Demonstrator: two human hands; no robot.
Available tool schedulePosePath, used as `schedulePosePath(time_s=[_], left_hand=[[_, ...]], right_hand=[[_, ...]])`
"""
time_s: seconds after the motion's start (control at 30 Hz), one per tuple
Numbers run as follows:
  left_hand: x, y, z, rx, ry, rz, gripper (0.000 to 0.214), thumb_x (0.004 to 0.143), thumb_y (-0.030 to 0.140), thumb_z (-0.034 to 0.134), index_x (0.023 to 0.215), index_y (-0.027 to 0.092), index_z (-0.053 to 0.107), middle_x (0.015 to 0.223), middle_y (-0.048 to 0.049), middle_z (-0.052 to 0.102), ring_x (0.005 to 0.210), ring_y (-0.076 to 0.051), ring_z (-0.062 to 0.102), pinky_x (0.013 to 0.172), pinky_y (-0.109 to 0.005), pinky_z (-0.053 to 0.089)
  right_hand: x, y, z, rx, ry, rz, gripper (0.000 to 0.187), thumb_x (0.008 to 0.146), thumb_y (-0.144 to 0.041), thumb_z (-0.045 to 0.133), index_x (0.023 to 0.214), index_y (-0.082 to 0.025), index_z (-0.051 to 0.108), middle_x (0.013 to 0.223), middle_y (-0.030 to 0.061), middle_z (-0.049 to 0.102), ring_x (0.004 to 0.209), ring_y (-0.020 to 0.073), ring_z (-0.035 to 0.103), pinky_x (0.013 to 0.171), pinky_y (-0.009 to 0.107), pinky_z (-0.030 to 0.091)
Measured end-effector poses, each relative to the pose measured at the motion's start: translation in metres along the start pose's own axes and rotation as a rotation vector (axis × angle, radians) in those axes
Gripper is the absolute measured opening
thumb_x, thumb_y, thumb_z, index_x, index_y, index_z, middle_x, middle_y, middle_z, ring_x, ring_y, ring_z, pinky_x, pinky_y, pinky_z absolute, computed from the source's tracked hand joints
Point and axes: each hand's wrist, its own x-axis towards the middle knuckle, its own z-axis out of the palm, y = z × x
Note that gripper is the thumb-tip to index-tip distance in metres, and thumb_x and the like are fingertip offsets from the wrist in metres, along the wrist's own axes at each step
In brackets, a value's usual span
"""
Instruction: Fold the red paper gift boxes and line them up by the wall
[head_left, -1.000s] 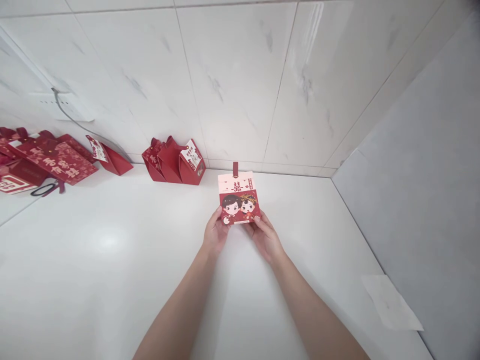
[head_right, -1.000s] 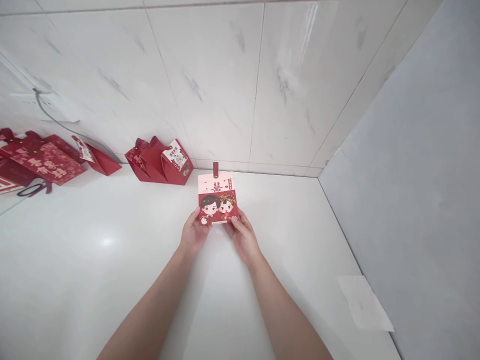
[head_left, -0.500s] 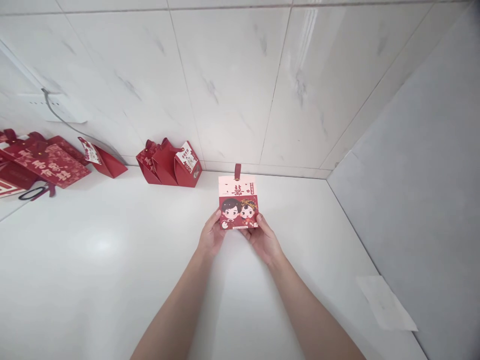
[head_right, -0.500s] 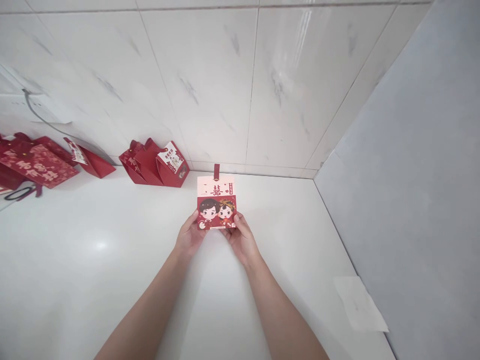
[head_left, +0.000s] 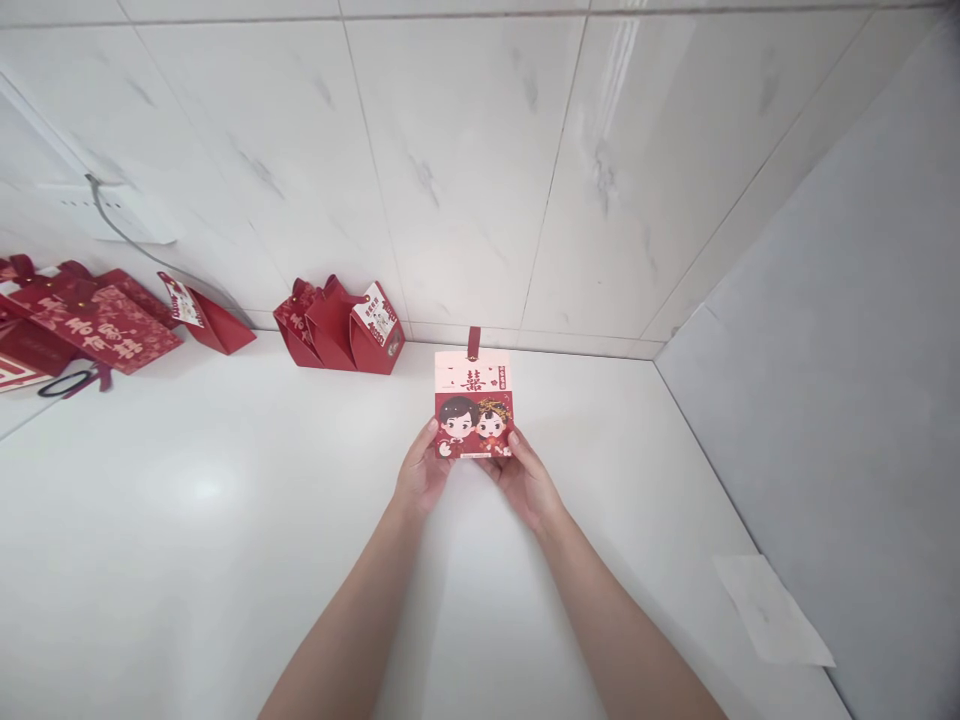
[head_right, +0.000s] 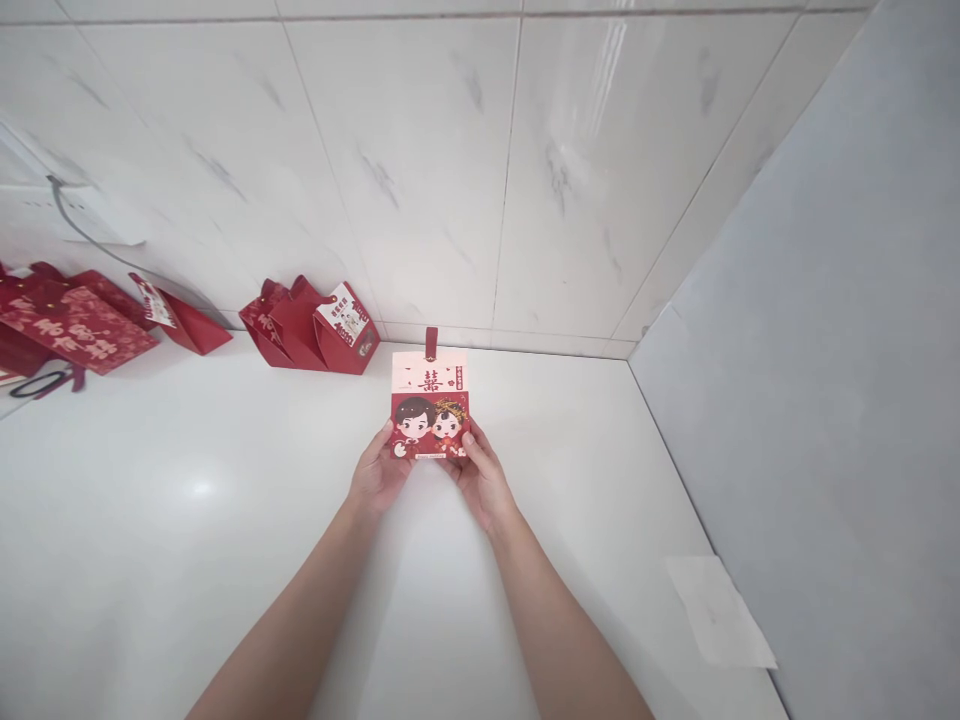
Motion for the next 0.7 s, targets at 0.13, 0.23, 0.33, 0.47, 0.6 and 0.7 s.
schedulePosePath(time_s=[0.13, 0.23, 0.33, 0.47, 0.6, 0.7], left_hand=[[0.001, 0.0, -0.001, -0.023, -0.009, 0.03, 0.032, 0.084, 0.038, 0.066, 0.11, 0.018, 0.069, 0.12, -0.0056, 0.069, 0.108, -0.023, 0.066, 0.094, -0.033, 0.054], [0.002, 0.001, -0.004, -0.043, -0.007, 0.024, 0.032, 0.084, 0.035, 0.068, 0.11, 0.018, 0.069, 0.118, -0.0057, 0.07, 0.103, -0.02, 0.067, 0.089, -0.03, 0.056], [0.003, 0.002, -0.005, -0.061, 0.026, 0.041, 0.029, 0.083, 0.032, 0.069, 0.109, 0.018, 0.069, 0.117, -0.0048, 0.07, 0.099, -0.018, 0.067, 0.084, -0.027, 0.056], [0.004, 0.001, -0.003, 0.001, 0.009, 0.091, 0.032, 0.084, 0.036, 0.068, 0.111, 0.019, 0.069, 0.12, -0.0055, 0.069, 0.107, -0.019, 0.064, 0.089, -0.028, 0.054], [0.006, -0.006, -0.002, 0.224, 0.098, 0.316, 0.038, 0.083, 0.04, 0.069, 0.116, 0.021, 0.068, 0.137, -0.0068, 0.057, 0.131, -0.026, 0.049, 0.107, -0.038, 0.044], [0.004, -0.013, -0.002, 0.488, 0.182, 0.46, 0.039, 0.081, 0.038, 0.07, 0.119, 0.027, 0.067, 0.145, -0.0034, 0.048, 0.138, -0.025, 0.04, 0.115, -0.037, 0.035]], right_hand=[[0.002, -0.002, 0.0, 0.037, -0.029, 0.025, 0.046, 0.088, -0.042, 0.063, 0.132, -0.034, 0.054, 0.136, -0.0005, 0.06, 0.121, 0.0215, 0.059, 0.108, 0.042, 0.045], [0.003, -0.003, 0.001, 0.052, -0.046, 0.041, 0.047, 0.087, -0.042, 0.063, 0.133, -0.035, 0.053, 0.135, -0.0009, 0.061, 0.121, 0.0208, 0.059, 0.108, 0.042, 0.046], [0.003, -0.004, 0.001, 0.065, -0.048, 0.052, 0.048, 0.086, -0.039, 0.066, 0.132, -0.035, 0.052, 0.135, -0.0014, 0.061, 0.121, 0.0202, 0.059, 0.108, 0.043, 0.045], [0.003, -0.003, 0.003, 0.078, -0.029, 0.051, 0.046, 0.085, -0.04, 0.068, 0.128, -0.035, 0.054, 0.135, -0.0011, 0.06, 0.122, 0.0219, 0.059, 0.107, 0.047, 0.045], [0.005, 0.001, 0.004, 0.12, 0.04, -0.027, 0.039, 0.085, -0.036, 0.069, 0.121, -0.036, 0.056, 0.132, -0.0027, 0.062, 0.119, 0.0215, 0.061, 0.106, 0.052, 0.046], [0.007, 0.005, 0.002, 0.154, 0.09, -0.083, 0.038, 0.083, -0.032, 0.071, 0.117, -0.036, 0.057, 0.128, -0.0045, 0.064, 0.116, 0.0189, 0.062, 0.108, 0.05, 0.045]])
